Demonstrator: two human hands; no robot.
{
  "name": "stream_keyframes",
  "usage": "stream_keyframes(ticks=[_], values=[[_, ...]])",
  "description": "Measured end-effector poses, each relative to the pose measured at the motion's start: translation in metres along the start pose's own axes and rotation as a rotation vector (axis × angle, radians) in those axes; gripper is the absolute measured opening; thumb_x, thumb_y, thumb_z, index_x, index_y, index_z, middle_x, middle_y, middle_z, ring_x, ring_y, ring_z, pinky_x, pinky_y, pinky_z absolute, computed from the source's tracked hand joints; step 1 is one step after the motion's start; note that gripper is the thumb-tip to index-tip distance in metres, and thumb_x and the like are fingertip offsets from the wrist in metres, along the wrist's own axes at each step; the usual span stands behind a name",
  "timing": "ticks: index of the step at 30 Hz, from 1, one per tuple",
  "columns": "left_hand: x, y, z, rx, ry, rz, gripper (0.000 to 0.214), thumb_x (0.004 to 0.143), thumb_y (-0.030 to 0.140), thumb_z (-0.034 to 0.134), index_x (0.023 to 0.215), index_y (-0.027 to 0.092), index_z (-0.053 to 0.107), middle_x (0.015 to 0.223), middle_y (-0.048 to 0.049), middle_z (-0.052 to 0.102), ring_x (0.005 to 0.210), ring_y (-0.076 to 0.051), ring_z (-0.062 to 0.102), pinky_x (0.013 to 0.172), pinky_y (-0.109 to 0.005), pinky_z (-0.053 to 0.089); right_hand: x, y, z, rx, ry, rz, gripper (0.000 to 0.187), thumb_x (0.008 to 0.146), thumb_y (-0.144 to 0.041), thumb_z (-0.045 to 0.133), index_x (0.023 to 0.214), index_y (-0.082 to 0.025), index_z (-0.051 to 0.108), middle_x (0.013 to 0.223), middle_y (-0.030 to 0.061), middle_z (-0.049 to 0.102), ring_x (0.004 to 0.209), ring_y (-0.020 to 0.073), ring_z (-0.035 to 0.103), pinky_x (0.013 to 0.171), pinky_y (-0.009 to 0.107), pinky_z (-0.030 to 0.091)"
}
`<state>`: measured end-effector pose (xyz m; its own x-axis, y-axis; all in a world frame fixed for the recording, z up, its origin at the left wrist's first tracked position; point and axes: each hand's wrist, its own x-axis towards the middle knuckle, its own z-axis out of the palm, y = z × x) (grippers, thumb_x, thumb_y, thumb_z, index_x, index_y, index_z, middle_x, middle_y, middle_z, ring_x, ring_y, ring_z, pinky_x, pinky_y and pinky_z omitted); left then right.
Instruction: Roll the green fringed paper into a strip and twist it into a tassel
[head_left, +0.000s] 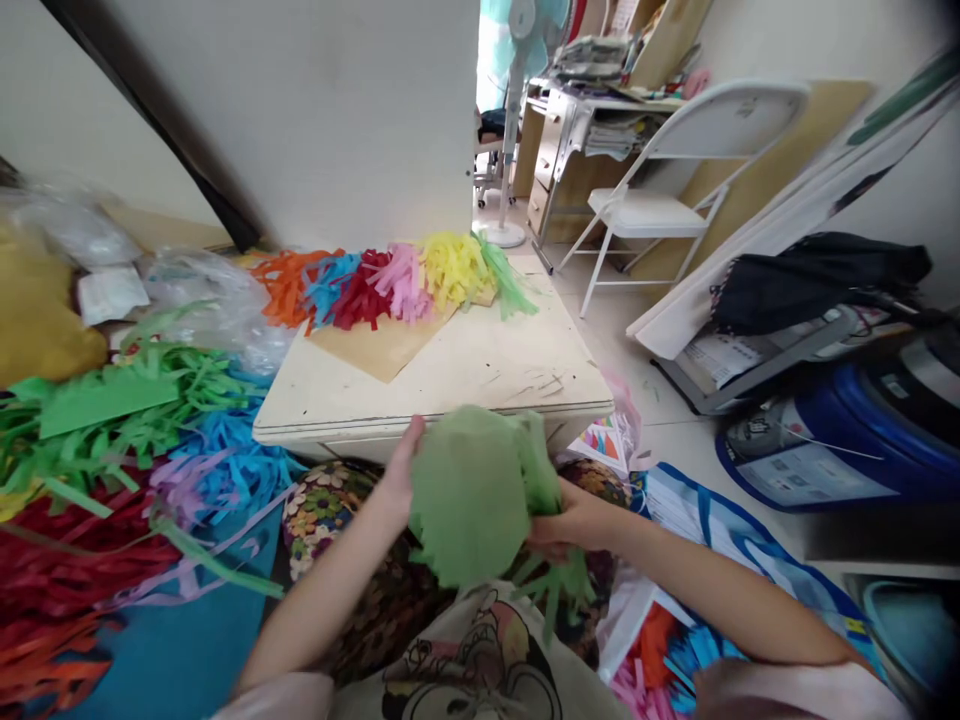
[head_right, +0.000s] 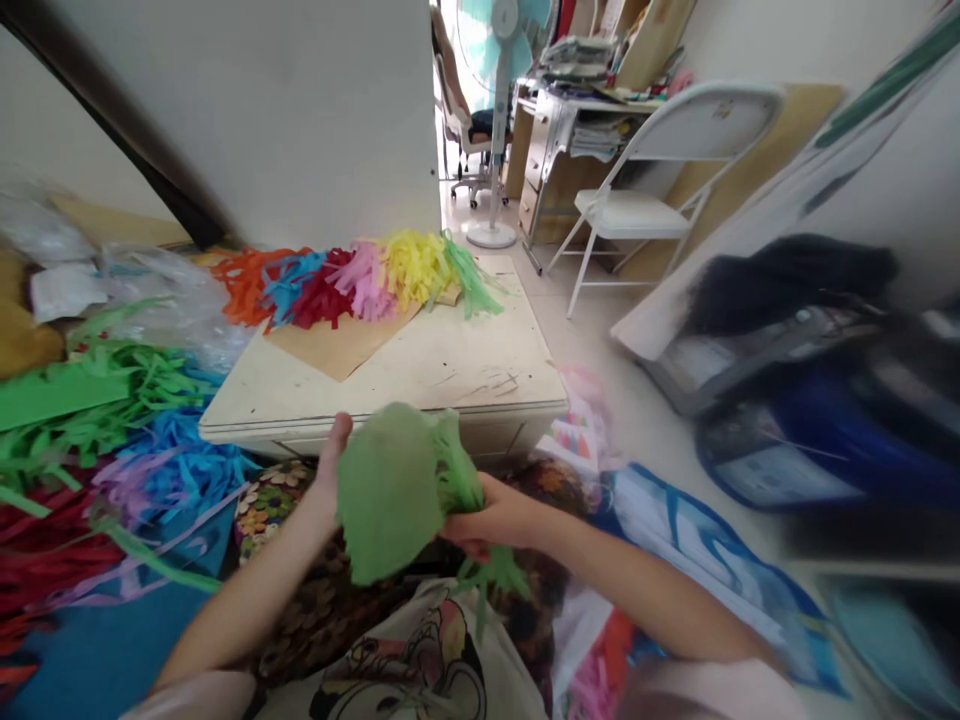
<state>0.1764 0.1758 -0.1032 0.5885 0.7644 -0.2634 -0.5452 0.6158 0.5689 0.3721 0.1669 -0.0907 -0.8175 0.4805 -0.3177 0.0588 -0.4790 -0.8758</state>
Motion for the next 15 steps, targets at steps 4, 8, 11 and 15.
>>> stream_keyframes(ticks=[4,8,11,15], values=[[-0.006,-0.067,0.002,-0.158,-0.311,0.022,0.087,0.037,0.080,0.039,0.089,0.013,0.060,0.087,-0.0082,0.063,0.090,-0.028,0.053,0.079,-0.039,0.040,-0.013,-0.027,-0.019,-0.295,0.220,0.027,0.010,0.058,-0.019,0.054,0.056,-0.013,0.046,0.036,-0.0098,0.036,0.031,0.0020,0.034,0.030,0.013,0.030],[-0.018,-0.103,0.008,-0.166,-0.620,-0.241,0.104,0.016,0.070,0.056,0.102,0.011,0.053,0.099,-0.0150,0.056,0.089,-0.034,0.052,0.072,-0.041,0.042,-0.023,-0.050,-0.030,-0.542,0.330,0.085,0.011,0.060,-0.016,0.048,0.070,-0.012,0.052,0.042,-0.0084,0.042,0.033,0.0033,0.039,0.033,0.014,0.032],[-0.026,-0.103,-0.001,-0.060,-0.750,-0.451,0.081,0.023,0.044,0.072,0.094,0.010,0.056,0.087,-0.0109,0.059,0.076,-0.027,0.057,0.063,-0.034,0.044,-0.026,-0.064,-0.033,-0.671,0.377,0.111,0.013,0.061,-0.018,0.048,0.072,-0.013,0.053,0.047,-0.0067,0.045,0.035,0.0036,0.040,0.035,0.015,0.033],[-0.044,-0.072,-0.019,0.077,-0.472,-0.432,0.052,0.036,0.030,0.073,0.081,0.011,0.058,0.055,0.0003,0.054,0.039,-0.010,0.049,0.040,-0.022,0.040,-0.028,-0.080,-0.037,-0.771,0.406,0.153,0.023,0.063,-0.025,0.051,0.083,-0.014,0.056,0.057,-0.0038,0.052,0.039,0.0040,0.041,0.038,0.016,0.035]])
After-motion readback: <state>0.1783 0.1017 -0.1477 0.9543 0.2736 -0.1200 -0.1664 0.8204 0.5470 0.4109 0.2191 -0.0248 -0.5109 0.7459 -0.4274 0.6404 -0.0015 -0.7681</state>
